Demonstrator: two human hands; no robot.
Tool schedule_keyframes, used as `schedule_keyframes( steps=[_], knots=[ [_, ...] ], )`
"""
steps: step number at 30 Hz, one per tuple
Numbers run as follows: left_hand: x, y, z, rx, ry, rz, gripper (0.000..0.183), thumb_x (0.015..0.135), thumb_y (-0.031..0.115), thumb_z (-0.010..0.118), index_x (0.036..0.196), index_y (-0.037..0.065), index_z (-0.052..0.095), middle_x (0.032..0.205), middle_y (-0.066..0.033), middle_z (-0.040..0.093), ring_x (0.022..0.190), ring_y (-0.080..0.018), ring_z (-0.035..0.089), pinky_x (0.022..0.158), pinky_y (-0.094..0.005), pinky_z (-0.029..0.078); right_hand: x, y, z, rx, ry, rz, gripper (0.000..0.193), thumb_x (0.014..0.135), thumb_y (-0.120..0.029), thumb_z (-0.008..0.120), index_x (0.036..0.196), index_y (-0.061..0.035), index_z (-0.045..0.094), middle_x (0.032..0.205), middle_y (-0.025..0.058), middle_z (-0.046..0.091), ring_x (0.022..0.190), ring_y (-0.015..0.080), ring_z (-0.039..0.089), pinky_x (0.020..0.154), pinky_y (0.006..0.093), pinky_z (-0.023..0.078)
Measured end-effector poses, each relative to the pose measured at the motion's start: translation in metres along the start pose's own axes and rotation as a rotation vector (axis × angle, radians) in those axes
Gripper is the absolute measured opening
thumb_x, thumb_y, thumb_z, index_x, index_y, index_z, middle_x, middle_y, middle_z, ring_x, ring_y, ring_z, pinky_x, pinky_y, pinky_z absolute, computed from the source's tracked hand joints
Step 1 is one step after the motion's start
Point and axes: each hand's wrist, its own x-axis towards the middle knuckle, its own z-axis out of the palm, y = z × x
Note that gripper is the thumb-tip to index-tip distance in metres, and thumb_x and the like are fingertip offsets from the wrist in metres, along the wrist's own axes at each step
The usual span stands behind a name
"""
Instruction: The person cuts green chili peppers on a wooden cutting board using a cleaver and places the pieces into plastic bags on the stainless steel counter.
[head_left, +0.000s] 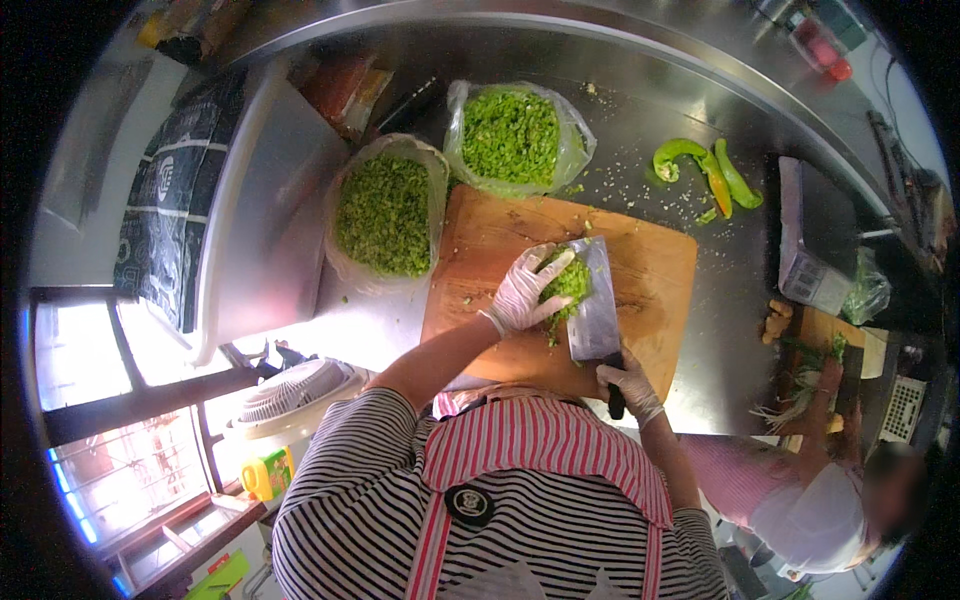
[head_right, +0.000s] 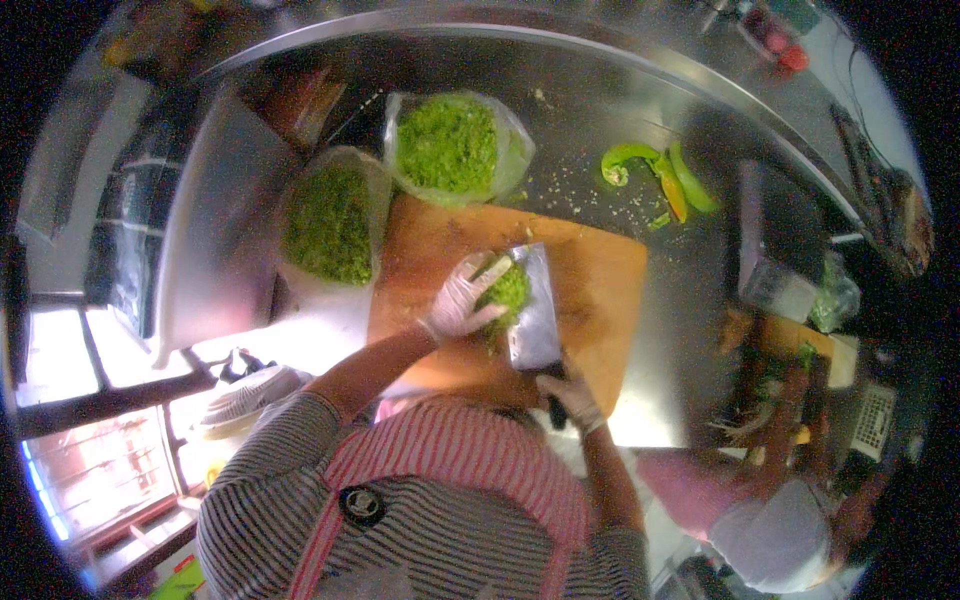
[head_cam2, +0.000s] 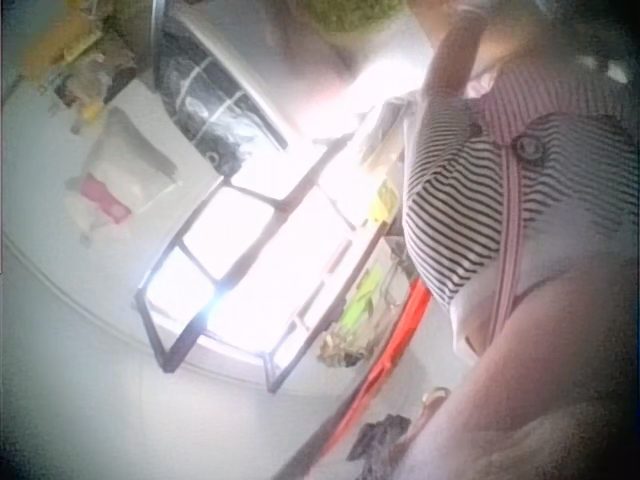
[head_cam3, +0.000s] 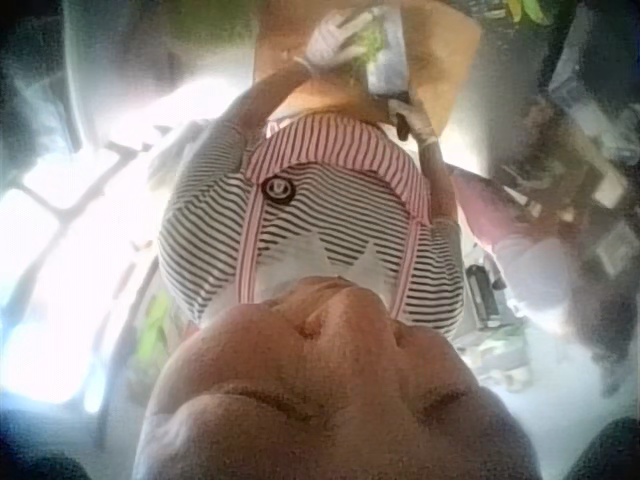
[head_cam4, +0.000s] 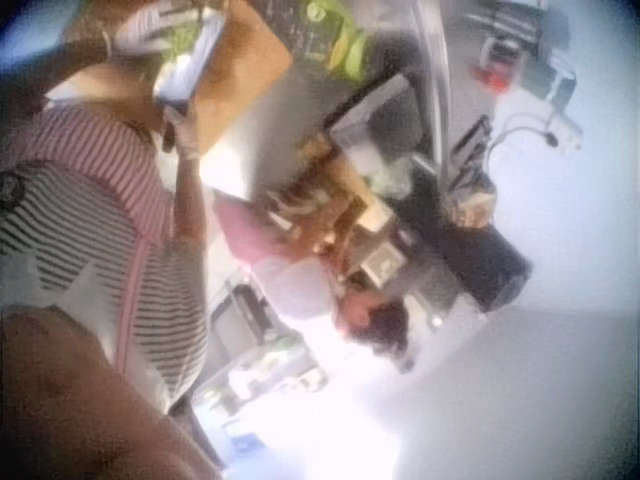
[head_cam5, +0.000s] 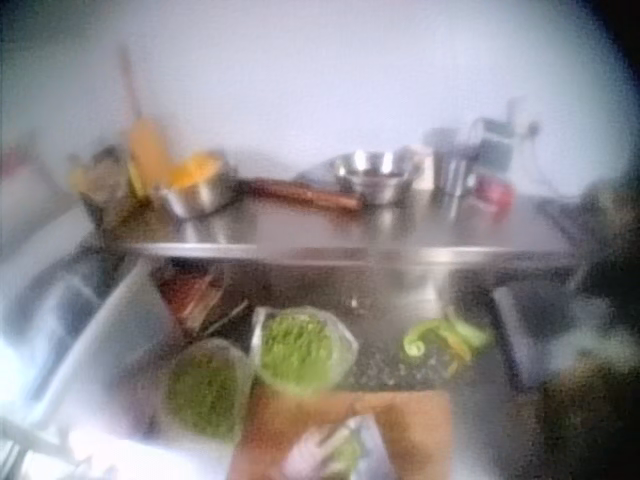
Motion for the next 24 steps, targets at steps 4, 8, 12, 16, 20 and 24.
schedule_keyframes(
  steps=[4, 8, 12, 16, 20, 24],
  knots=[
    [-0.014, 0.028, 0.032, -0.011, 0.294, -0.228, 0.069, 0.084, 0.03, 0.072, 0.146, 0.013, 0.047, 0.144, -0.0266, 0.041, 0.129, -0.0454, 0.042, 0.11, -0.0496, 0.035, 0.0, 0.018, 0.03, 0.03, -0.028, 0.056, 0.036, 0.088, -0.009, 0.065, 0.12, -0.009, 0.047, 0.065, 0.0042, 0.054, 0.049, 0.0164, 0.053, 0.047, 0.0313, 0.046],
    [-0.01, 0.039, 0.046, -0.064, 0.425, -0.423, 0.064, 0.083, 0.023, 0.074, 0.142, 0.014, 0.052, 0.144, -0.0257, 0.041, 0.13, -0.0424, 0.042, 0.109, -0.0473, 0.036, 0.005, 0.013, 0.045, 0.113, -0.097, 0.094, 0.012, 0.09, -0.011, 0.066, 0.09, -0.0068, 0.055, 0.065, 0.0023, 0.057, 0.05, 0.013, 0.052, 0.045, 0.0279, 0.043],
    [-0.004, 0.044, 0.046, -0.174, 0.54, -0.488, 0.059, 0.08, 0.019, 0.074, 0.136, 0.012, 0.058, 0.142, -0.0254, 0.042, 0.13, -0.0411, 0.042, 0.11, -0.0464, 0.036, 0.001, -0.006, 0.069, 0.155, -0.046, 0.094, 0.015, 0.09, -0.004, 0.059, 0.093, -0.0091, 0.045, 0.058, 0.0032, 0.049, 0.043, 0.0143, 0.047, 0.041, 0.0308, 0.04],
    [0.02, 0.059, 0.023, -0.129, 0.575, -0.366, 0.061, 0.081, 0.019, 0.074, 0.138, 0.013, 0.056, 0.14, -0.0235, 0.044, 0.129, -0.0412, 0.042, 0.11, -0.0476, 0.035, 0.002, -0.018, 0.057, 0.134, -0.141, 0.031, 0.014, 0.09, -0.007, 0.062, 0.083, -0.0049, 0.05, 0.059, 0.0032, 0.054, 0.044, 0.0122, 0.049, 0.041, 0.0284, 0.04],
    [0.082, 0.04, -0.007, -0.186, 0.711, -0.24, 0.061, 0.082, 0.019, 0.074, 0.139, 0.014, 0.055, 0.142, -0.0224, 0.043, 0.131, -0.0404, 0.04, 0.111, -0.0487, 0.034, 0.016, -0.1, 0.073, 0.101, -0.033, -0.116, 0.014, 0.092, -0.007, 0.062, 0.095, -0.0045, 0.048, 0.063, 0.0027, 0.054, 0.048, 0.0119, 0.051, 0.043, 0.0278, 0.041],
    [0.156, 0.006, -0.043, -0.204, 0.815, -0.32, 0.061, 0.085, 0.024, 0.074, 0.141, 0.013, 0.052, 0.144, -0.0215, 0.04, 0.133, -0.0381, 0.038, 0.11, -0.0464, 0.034, 0.072, -0.188, 0.079, 0.048, -0.147, -0.166, 0.014, 0.091, -0.007, 0.062, 0.095, -0.0051, 0.049, 0.064, 0.0028, 0.053, 0.047, 0.0128, 0.05, 0.044, 0.0282, 0.042]
  ],
)
